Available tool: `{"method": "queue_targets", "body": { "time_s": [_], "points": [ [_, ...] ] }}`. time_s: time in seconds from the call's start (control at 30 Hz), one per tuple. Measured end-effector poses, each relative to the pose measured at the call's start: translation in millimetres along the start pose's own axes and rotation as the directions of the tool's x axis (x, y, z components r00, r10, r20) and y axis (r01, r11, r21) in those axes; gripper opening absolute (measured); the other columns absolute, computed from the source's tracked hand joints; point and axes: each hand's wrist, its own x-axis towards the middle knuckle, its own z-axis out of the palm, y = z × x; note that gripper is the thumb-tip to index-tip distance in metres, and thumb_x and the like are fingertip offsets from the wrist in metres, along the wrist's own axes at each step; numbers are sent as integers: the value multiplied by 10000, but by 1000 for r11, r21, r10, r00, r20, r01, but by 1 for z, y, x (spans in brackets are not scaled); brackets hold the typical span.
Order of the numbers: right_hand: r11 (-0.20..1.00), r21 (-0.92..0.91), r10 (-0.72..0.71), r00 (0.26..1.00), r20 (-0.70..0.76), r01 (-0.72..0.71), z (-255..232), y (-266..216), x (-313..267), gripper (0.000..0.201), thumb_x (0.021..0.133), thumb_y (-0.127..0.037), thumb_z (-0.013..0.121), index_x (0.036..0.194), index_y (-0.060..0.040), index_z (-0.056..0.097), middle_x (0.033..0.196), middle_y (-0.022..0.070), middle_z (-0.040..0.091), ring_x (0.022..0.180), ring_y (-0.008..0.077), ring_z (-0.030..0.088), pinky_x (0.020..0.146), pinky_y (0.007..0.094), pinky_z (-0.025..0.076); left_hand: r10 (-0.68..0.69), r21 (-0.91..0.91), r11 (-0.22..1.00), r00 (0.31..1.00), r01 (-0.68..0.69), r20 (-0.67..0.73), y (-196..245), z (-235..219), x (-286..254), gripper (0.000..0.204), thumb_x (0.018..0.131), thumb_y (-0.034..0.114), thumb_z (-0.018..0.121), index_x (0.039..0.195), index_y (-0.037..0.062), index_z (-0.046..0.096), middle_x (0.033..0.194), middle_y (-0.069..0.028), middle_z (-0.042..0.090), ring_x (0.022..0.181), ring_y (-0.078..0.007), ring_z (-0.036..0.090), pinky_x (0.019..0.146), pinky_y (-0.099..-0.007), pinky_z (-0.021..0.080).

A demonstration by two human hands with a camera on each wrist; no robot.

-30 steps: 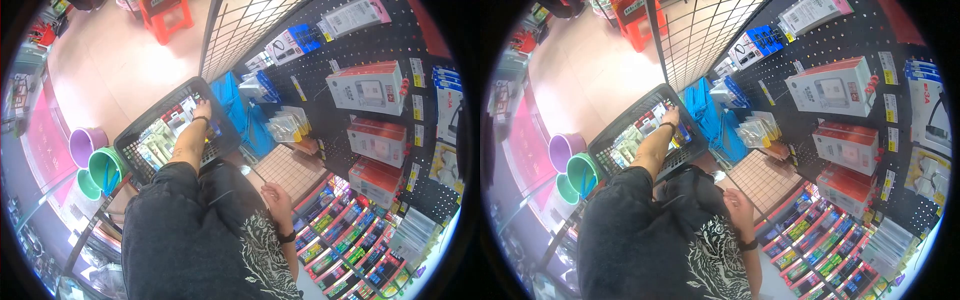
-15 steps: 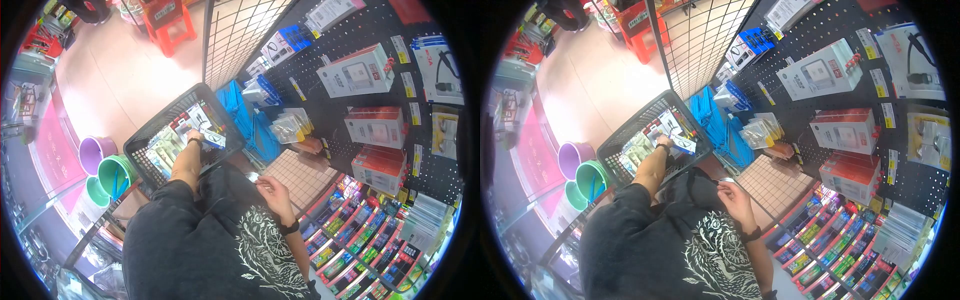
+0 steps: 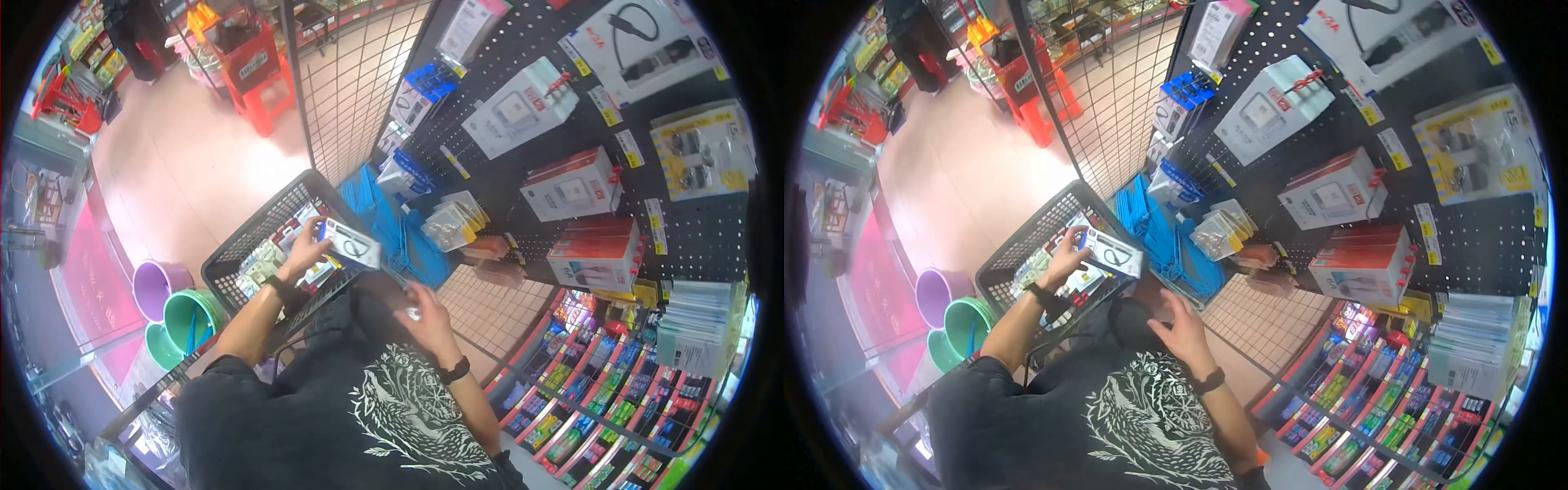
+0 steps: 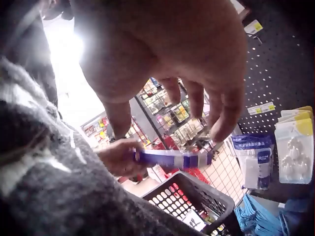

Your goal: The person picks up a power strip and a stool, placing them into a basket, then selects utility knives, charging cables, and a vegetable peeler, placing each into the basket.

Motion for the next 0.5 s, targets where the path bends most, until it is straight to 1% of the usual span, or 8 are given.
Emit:
{"method": "queue_targets", "body": {
  "time_s": [0.07, 0.1, 0.2, 0.27, 0.37, 0.4, 0.47, 0.5],
  "points": [
    [838, -414, -460, 868, -188, 354, 4, -10, 2, 560, 775, -207, 750, 1269, -58, 532, 1291, 168, 526, 1246, 320, 464, 991, 409, 427, 64, -55, 997, 989, -57, 134, 61, 10, -25, 551, 818, 103, 598, 1330, 66, 400, 1065, -142, 604, 799, -179, 650, 606, -294, 543],
    [840, -373, -472, 870, -142, 394, 2, -17, 3, 626, 744, -213, 770, 1291, -54, 509, 1377, 158, 445, 1342, 367, 308, 1078, 446, 324, 93, -27, 996, 967, -89, 236, 90, 15, -36, 565, 820, 103, 628, 1335, 67, 398, 1118, -137, 577, 843, -181, 637, 630, -290, 546],
    [778, -533, -514, 825, -236, 333, -3, -19, 8, 594, 741, -170, 765, 1269, -41, 526, 1339, 144, 491, 1315, 356, 365, 1073, 448, 335, 145, -78, 989, 913, -124, 382, 145, 35, -64, 609, 817, 149, 692, 1346, 66, 401, 1152, -128, 565, 843, -169, 627, 649, -277, 538],
    [810, -445, -542, 775, -324, 381, -11, -12, 12, 531, 764, -119, 736, 1255, -51, 545, 1262, 140, 558, 1212, 343, 489, 1012, 420, 412, 183, -151, 980, 888, -131, 421, 158, 37, -67, 642, 813, 195, 726, 1353, 65, 405, 1133, -126, 579, 799, -155, 630, 645, -267, 526],
    [915, -95, -388, 791, -473, 393, -10, -12, 8, 476, 790, -78, 703, 1241, -37, 555, 1168, 140, 618, 1055, 331, 592, 918, 373, 484, 496, 243, 759, 778, -604, 386, 153, 37, -56, 731, 809, 132, 743, 1417, 66, 342, 1311, -160, 479, 1122, -190, 544, 881, -326, 485],
    [922, 48, -322, 831, -454, 383, -6, -12, 6, 479, 828, -106, 674, 1273, -19, 517, 1147, 147, 624, 980, 281, 611, 854, 350, 499, 498, 244, 754, 773, -610, 392, 150, 44, -57, 731, 809, 132, 743, 1417, 66, 342, 1311, -160, 479, 1122, -190, 544, 881, -326, 485],
    [885, 322, -204, 901, -383, 336, 0, -12, 2, 499, 904, -161, 614, 1336, 17, 440, 1106, 160, 636, 829, 183, 650, 726, 306, 527, 471, -306, 866, 850, -395, 236, 145, 62, -61, 726, 821, 140, 737, 1425, 45, 345, 1356, -135, 459, 1231, -179, 470, 937, -338, 472],
    [842, 450, -153, 930, -333, 299, 0, -13, 3, 515, 942, -189, 584, 1368, 35, 402, 1085, 167, 642, 753, 133, 669, 662, 283, 541, 459, -355, 868, 835, -348, 303, 136, 64, -54, 638, 857, 106, 687, 1405, 6, 377, 1374, -116, 465, 1226, -180, 474, 1044, -354, 379]
  ]
}}
